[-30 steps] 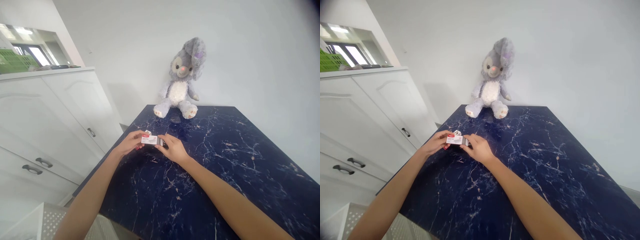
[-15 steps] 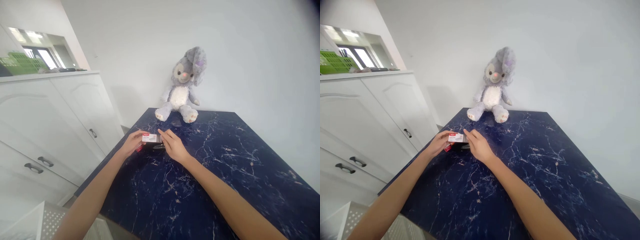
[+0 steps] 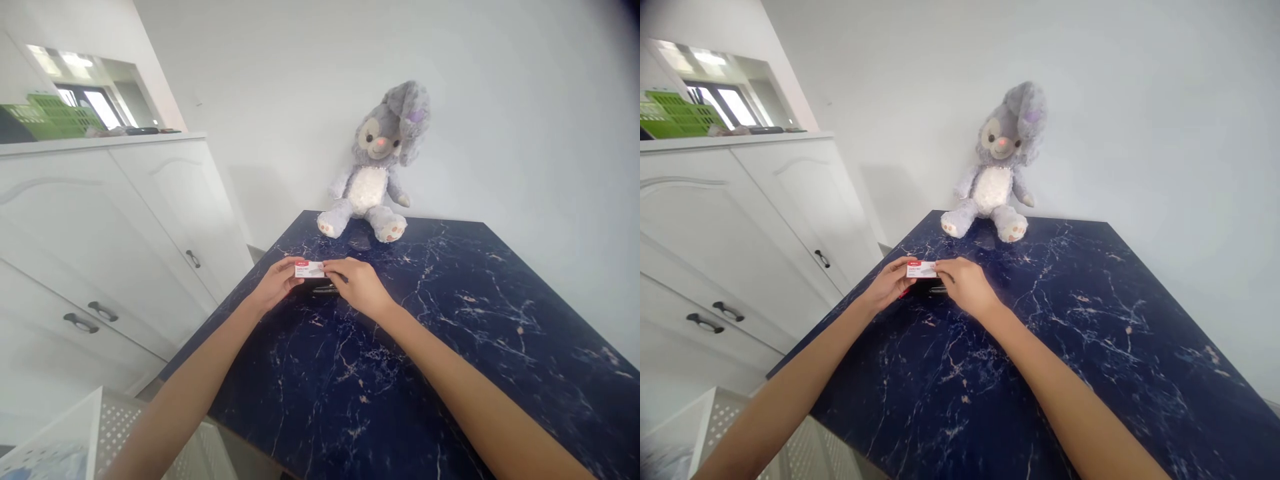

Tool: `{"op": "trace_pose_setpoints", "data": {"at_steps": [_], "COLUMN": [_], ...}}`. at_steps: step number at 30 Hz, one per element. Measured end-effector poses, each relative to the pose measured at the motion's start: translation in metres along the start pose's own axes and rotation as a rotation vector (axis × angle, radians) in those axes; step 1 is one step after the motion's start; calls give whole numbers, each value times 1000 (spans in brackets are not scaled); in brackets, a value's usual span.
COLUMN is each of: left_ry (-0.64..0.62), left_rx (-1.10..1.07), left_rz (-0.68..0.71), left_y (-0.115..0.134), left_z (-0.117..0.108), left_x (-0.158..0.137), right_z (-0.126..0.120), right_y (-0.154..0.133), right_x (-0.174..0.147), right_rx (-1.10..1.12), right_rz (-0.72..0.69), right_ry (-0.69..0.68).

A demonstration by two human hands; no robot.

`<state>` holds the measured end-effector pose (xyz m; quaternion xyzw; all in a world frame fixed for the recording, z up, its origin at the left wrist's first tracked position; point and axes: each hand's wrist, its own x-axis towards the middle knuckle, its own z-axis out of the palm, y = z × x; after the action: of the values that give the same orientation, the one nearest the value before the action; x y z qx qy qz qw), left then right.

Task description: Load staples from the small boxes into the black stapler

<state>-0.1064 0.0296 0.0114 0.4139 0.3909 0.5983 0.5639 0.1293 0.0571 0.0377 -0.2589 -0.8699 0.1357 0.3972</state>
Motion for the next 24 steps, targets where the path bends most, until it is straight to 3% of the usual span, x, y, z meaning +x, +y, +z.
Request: {"op": "trace_pose_setpoints", "data": {"at_steps": [5,11,18,24], "left_ry": [-3,-42,-73,-44], "left_rx": [-29,-75,-108,-96], "left_rz": [-11,11,-20,51], "left_y": [-4,-1,3,6], "left_z": [-1,0,5,9], "left_x": [2,-1,-5,-7], "right_z": [-8,-20,-18,-9], "right_y": [-15,-19,-17,-12], "right_x": [7,11,13,7], "right_rx": [-13,74,179,137], "right_rz": [83,344,416,369], "right_ry": [-36,25,105,117]}}
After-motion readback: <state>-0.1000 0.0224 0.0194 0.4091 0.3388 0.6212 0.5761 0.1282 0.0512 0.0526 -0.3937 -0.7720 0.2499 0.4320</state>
